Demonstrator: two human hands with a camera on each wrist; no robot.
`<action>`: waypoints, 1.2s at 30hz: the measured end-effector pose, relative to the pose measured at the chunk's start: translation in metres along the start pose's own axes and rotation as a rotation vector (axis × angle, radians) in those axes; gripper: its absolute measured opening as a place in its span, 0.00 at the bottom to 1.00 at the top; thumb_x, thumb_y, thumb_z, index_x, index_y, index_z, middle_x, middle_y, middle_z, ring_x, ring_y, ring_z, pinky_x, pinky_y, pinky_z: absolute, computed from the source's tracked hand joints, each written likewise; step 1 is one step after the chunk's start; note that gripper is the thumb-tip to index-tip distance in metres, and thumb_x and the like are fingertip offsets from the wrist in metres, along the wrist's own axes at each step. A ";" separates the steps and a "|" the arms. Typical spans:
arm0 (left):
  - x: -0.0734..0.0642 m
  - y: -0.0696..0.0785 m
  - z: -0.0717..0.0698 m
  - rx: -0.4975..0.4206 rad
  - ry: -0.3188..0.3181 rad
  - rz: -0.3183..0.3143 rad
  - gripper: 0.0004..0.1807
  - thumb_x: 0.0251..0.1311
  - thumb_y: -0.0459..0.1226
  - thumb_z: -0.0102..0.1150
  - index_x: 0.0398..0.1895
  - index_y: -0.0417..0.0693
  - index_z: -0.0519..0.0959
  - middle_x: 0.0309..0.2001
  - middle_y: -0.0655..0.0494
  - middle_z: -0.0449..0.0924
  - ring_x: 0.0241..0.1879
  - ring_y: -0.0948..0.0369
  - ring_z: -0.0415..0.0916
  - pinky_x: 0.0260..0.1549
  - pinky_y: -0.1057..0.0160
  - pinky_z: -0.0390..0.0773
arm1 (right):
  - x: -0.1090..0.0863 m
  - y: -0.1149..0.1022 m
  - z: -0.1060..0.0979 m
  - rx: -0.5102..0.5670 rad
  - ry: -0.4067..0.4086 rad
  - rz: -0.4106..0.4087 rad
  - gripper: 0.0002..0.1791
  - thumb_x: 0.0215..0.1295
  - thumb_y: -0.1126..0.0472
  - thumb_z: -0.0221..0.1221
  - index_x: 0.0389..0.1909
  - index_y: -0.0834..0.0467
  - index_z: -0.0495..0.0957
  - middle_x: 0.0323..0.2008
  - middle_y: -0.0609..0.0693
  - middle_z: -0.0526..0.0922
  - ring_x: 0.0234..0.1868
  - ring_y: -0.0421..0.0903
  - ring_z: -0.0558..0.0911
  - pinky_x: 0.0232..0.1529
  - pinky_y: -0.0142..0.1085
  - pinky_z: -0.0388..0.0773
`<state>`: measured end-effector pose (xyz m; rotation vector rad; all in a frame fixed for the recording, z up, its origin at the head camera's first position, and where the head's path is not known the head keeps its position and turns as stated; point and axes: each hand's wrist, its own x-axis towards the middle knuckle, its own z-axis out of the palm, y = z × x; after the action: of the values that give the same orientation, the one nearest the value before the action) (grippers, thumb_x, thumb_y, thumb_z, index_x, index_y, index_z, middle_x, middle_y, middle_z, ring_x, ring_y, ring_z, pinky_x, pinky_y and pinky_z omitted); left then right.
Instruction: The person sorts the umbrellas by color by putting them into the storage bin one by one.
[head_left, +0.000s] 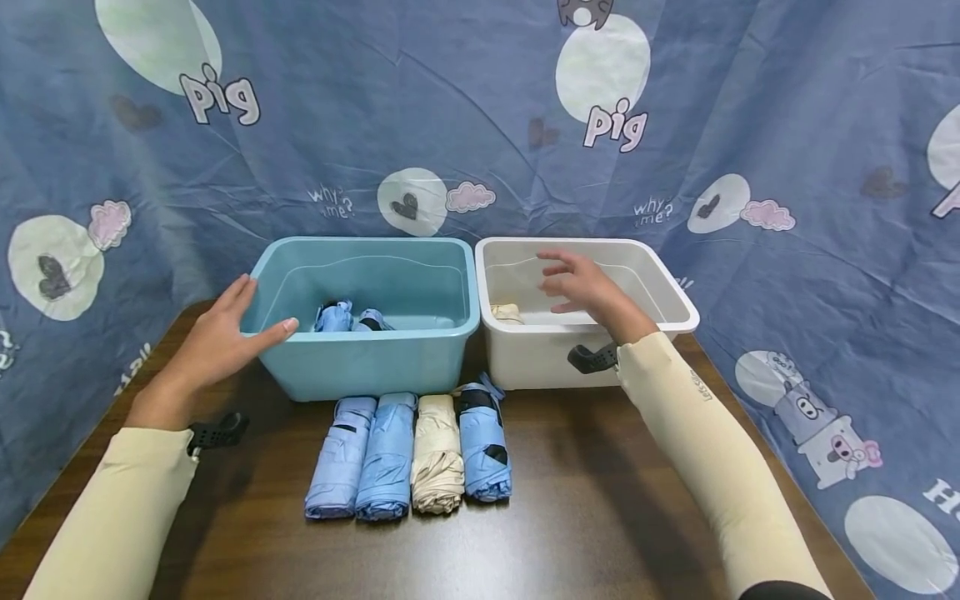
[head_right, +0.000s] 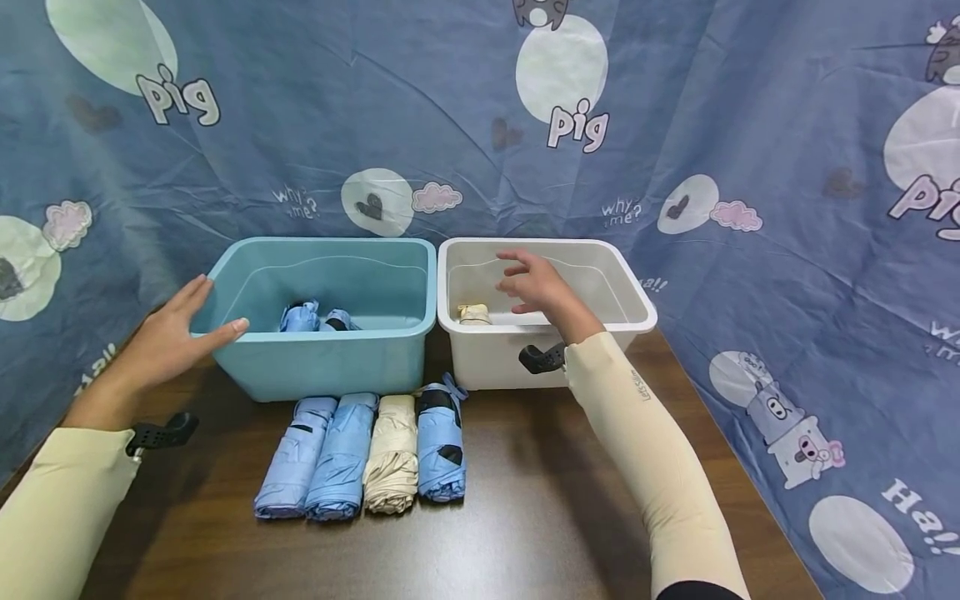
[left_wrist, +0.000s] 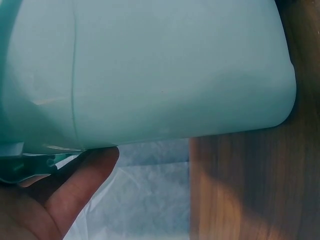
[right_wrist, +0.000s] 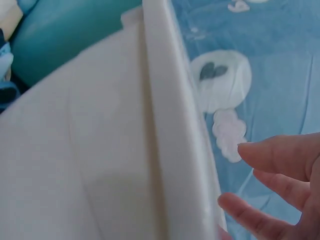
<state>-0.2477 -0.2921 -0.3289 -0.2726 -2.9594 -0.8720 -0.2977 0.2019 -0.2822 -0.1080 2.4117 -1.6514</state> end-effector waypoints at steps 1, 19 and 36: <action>0.000 0.000 0.000 0.005 0.001 -0.004 0.55 0.61 0.62 0.52 0.76 0.46 0.32 0.77 0.46 0.24 0.72 0.33 0.32 0.57 0.25 0.48 | -0.002 -0.001 0.000 0.001 -0.003 -0.010 0.33 0.67 0.69 0.55 0.73 0.52 0.60 0.66 0.62 0.64 0.61 0.61 0.72 0.53 0.54 0.75; -0.002 -0.001 -0.002 0.038 -0.011 -0.015 0.59 0.58 0.64 0.54 0.76 0.47 0.30 0.77 0.49 0.23 0.71 0.32 0.34 0.56 0.25 0.48 | -0.049 -0.009 0.012 -0.040 -0.066 -0.202 0.32 0.65 0.66 0.60 0.70 0.51 0.65 0.64 0.58 0.68 0.59 0.59 0.75 0.51 0.50 0.78; -0.002 -0.002 -0.002 0.022 -0.009 -0.009 0.59 0.58 0.64 0.54 0.76 0.47 0.30 0.77 0.49 0.23 0.72 0.34 0.33 0.56 0.25 0.48 | -0.085 -0.009 0.018 0.045 -0.070 -0.319 0.31 0.64 0.65 0.62 0.68 0.52 0.67 0.62 0.56 0.71 0.57 0.55 0.78 0.48 0.45 0.80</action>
<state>-0.2466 -0.2949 -0.3287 -0.2628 -2.9790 -0.8410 -0.2112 0.1975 -0.2689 -0.5600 2.3996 -1.7938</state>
